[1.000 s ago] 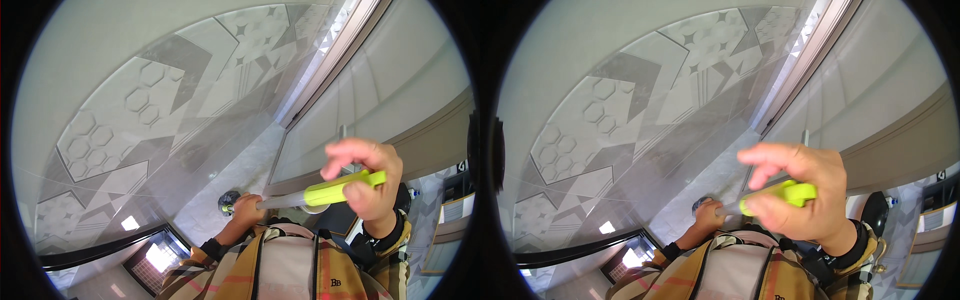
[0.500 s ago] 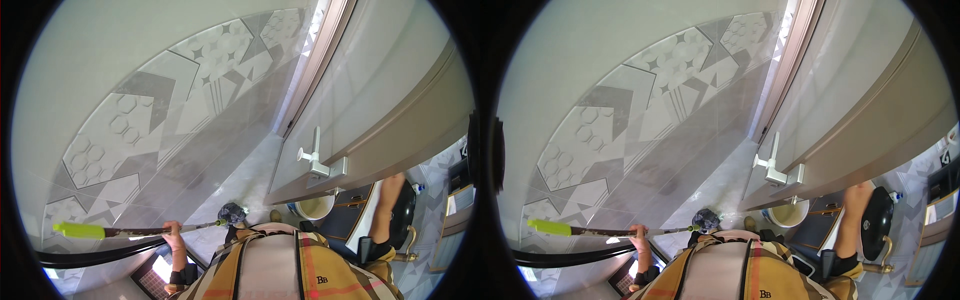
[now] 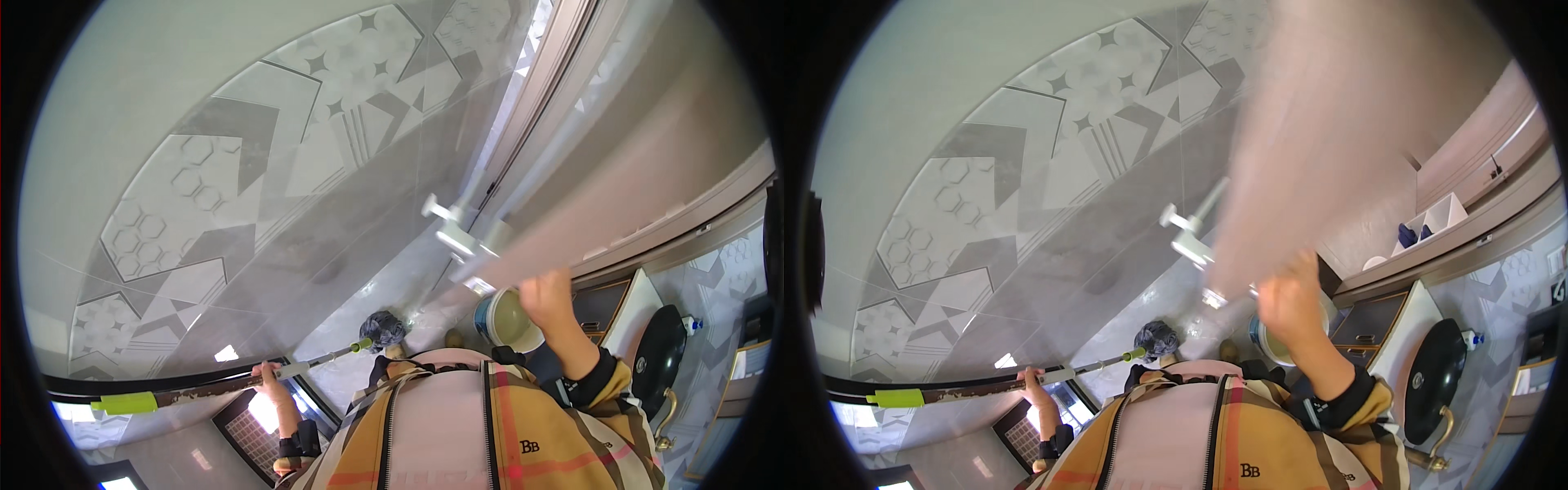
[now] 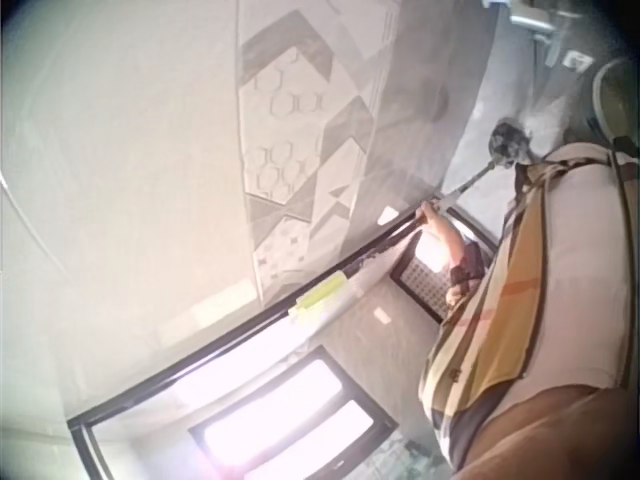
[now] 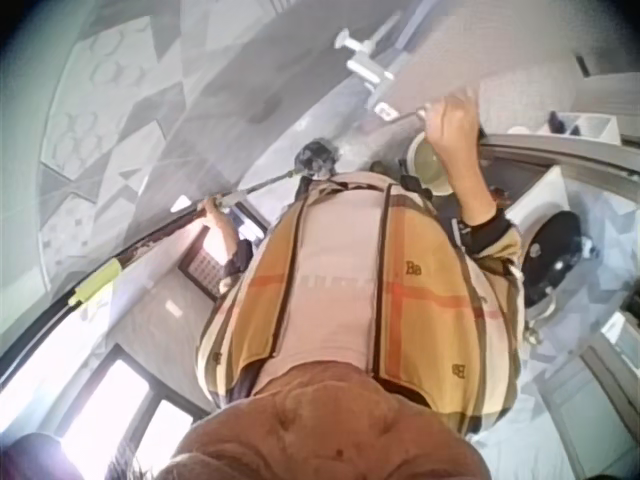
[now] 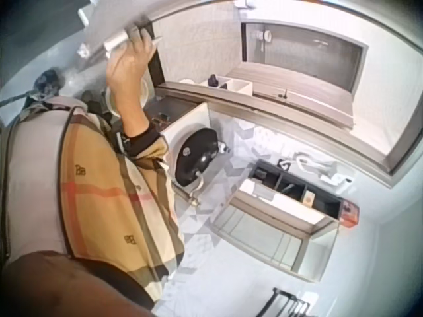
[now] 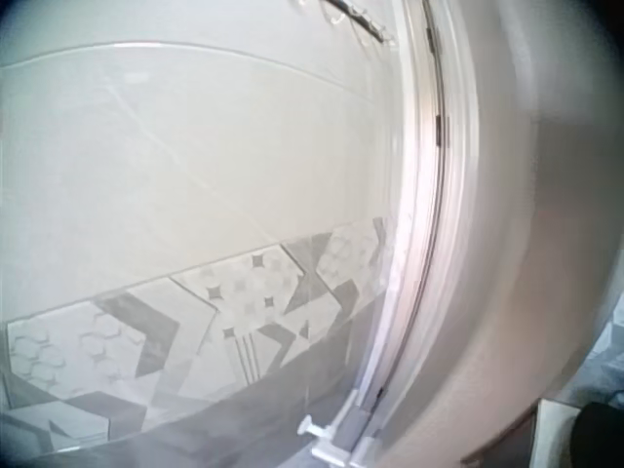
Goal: Mopping the shower and bathroom floor with a long-handled mop.
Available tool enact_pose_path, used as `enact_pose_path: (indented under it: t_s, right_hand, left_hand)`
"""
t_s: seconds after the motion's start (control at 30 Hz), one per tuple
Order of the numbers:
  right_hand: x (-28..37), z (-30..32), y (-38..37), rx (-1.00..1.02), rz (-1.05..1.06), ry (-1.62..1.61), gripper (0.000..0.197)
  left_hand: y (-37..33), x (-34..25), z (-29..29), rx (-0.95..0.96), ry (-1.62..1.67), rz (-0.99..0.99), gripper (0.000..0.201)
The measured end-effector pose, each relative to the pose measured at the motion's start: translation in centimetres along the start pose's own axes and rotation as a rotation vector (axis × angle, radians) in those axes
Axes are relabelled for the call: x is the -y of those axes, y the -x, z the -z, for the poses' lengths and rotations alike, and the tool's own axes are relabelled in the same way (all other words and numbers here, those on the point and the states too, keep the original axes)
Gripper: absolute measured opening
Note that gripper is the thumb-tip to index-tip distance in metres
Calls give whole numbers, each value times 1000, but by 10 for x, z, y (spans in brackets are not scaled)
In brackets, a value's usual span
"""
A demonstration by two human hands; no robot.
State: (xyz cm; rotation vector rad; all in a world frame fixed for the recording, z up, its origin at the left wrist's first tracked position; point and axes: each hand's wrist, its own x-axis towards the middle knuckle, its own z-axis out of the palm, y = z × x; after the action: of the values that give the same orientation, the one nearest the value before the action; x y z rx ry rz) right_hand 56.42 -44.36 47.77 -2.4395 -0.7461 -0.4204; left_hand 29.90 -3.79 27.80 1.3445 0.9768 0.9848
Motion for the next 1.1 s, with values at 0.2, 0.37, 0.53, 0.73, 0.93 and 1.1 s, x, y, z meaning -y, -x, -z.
enact_pose_path:
  t_s: [0.2, 0.37, 0.53, 0.73, 0.93, 1.1]
  right_hand:
    - [18, -5, -56, 100, 350, -14, 27]
    - [27, -44, -103, 98, 501, 14, 24]
    - [34, -65, -140, 101, 517, 107, 24]
    - [35, -64, -136, 127, 544, 40, 28]
    - [29, -70, -142, 139, 536, 21, 30]
    - [25, -75, -146, 86, 571, -52, 32]
  left_hand:
    - [7, -9, -25, 49, -43, 19, 20]
    - [17, -12, -22, 32, -64, 17, 20]
    - [28, -11, -8, -40, -38, 11, 21]
    - [42, -4, 4, -120, 7, -49, 20]
    - [59, -7, -18, -72, -32, -14, 19]
    - [83, -4, -30, -70, -69, -13, 20]
